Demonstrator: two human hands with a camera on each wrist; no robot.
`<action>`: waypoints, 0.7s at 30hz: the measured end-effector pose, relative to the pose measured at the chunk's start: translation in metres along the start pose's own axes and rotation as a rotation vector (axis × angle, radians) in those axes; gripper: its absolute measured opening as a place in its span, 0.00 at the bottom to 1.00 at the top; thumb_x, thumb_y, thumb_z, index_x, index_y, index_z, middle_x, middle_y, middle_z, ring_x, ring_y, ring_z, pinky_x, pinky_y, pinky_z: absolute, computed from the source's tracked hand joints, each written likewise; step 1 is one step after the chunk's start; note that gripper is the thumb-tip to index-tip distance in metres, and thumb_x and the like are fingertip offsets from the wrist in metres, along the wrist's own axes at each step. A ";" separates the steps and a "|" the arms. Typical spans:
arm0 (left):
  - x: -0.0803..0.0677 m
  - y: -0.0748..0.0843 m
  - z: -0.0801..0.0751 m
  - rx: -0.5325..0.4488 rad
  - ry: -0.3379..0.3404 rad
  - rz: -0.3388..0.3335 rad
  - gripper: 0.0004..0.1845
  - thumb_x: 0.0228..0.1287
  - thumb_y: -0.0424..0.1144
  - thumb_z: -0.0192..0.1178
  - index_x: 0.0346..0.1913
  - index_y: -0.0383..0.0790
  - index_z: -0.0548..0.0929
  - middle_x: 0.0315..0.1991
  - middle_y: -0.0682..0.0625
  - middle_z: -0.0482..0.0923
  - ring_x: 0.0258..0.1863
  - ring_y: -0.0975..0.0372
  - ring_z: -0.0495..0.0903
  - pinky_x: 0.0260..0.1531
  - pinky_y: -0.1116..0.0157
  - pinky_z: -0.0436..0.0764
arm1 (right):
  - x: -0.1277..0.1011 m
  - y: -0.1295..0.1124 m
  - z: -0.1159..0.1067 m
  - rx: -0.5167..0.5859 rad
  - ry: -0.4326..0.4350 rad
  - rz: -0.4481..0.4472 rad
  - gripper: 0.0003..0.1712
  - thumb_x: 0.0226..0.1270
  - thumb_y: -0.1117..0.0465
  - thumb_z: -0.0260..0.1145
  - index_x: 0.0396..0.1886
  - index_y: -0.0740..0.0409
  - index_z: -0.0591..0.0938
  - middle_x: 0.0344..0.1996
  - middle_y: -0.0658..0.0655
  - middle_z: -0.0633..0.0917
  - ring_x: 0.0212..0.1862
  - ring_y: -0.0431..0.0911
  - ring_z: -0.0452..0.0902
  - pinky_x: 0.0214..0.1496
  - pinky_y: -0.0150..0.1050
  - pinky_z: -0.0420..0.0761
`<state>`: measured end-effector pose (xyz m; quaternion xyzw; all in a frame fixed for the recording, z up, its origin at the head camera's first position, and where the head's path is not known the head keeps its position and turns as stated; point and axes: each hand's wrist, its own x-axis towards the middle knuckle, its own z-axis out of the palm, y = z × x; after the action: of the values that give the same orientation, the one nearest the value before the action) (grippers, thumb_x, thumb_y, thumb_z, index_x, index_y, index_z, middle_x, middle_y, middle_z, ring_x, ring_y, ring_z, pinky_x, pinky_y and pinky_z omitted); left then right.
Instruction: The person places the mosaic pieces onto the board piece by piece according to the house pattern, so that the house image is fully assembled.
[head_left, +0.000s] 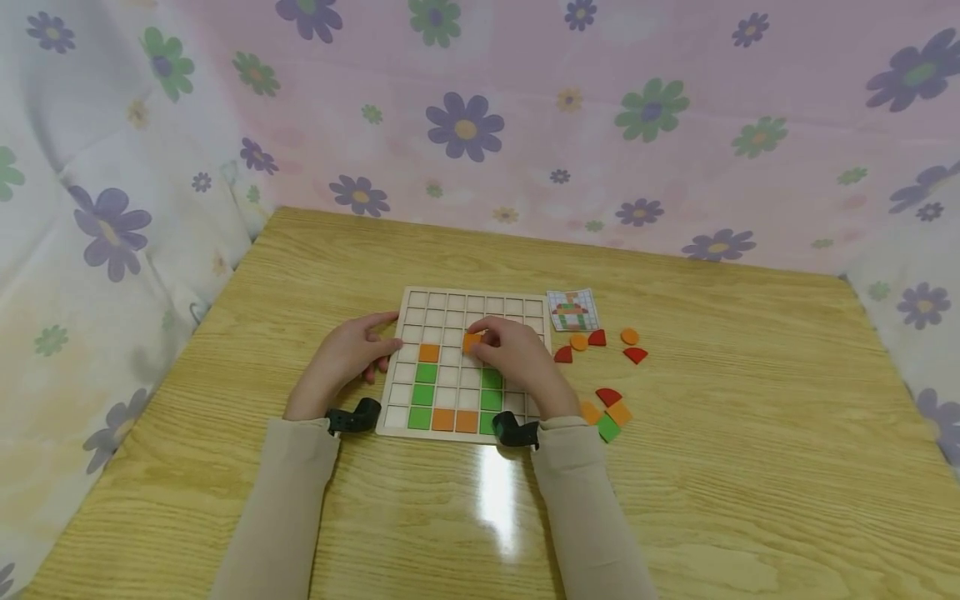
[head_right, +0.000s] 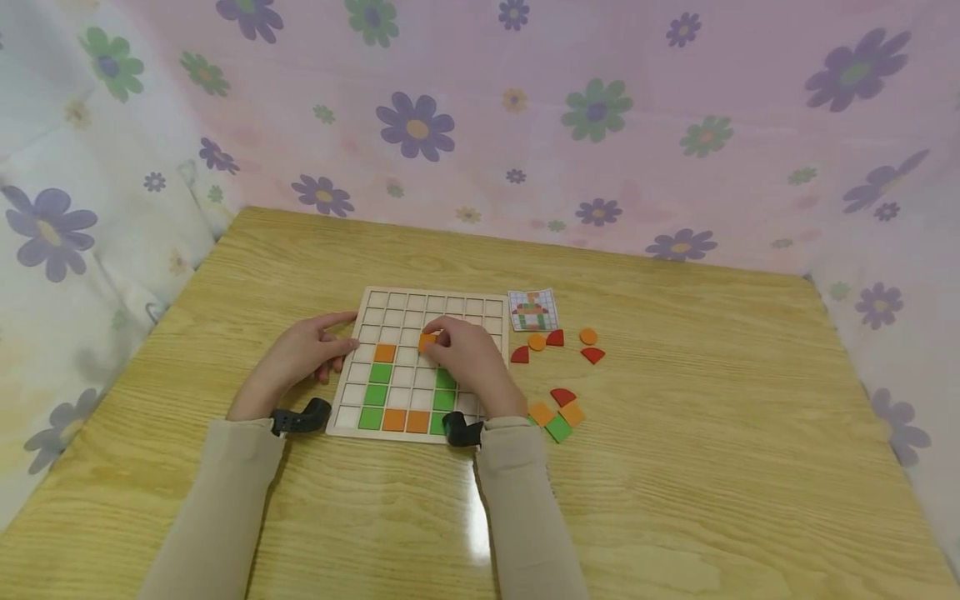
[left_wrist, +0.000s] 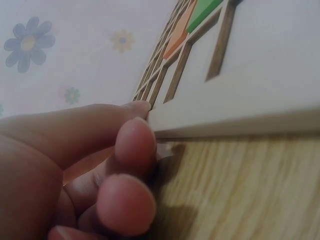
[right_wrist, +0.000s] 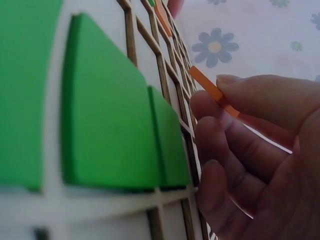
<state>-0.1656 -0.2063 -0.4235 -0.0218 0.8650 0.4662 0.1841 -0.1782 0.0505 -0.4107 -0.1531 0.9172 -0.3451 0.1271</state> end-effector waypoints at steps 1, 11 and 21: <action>0.000 0.000 0.000 0.005 -0.002 0.003 0.30 0.64 0.47 0.57 0.68 0.54 0.62 0.20 0.46 0.77 0.12 0.59 0.71 0.16 0.63 0.75 | 0.000 -0.001 0.001 -0.002 0.002 0.001 0.14 0.62 0.54 0.63 0.48 0.46 0.80 0.32 0.48 0.80 0.34 0.43 0.72 0.41 0.38 0.73; 0.000 0.000 0.000 0.022 -0.002 0.009 0.30 0.64 0.47 0.57 0.68 0.54 0.62 0.19 0.47 0.77 0.12 0.60 0.72 0.15 0.64 0.74 | -0.001 -0.017 0.013 -0.022 -0.035 -0.004 0.12 0.62 0.53 0.63 0.46 0.46 0.81 0.32 0.46 0.80 0.35 0.42 0.72 0.41 0.36 0.73; 0.000 0.000 0.000 0.011 0.008 -0.006 0.30 0.63 0.48 0.57 0.67 0.55 0.63 0.20 0.45 0.77 0.12 0.59 0.72 0.15 0.63 0.74 | 0.000 -0.021 0.019 -0.059 -0.014 0.024 0.09 0.62 0.55 0.63 0.43 0.46 0.81 0.29 0.46 0.78 0.32 0.43 0.71 0.36 0.35 0.71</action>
<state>-0.1654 -0.2062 -0.4237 -0.0251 0.8683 0.4608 0.1821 -0.1675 0.0242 -0.4106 -0.1482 0.9278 -0.3155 0.1330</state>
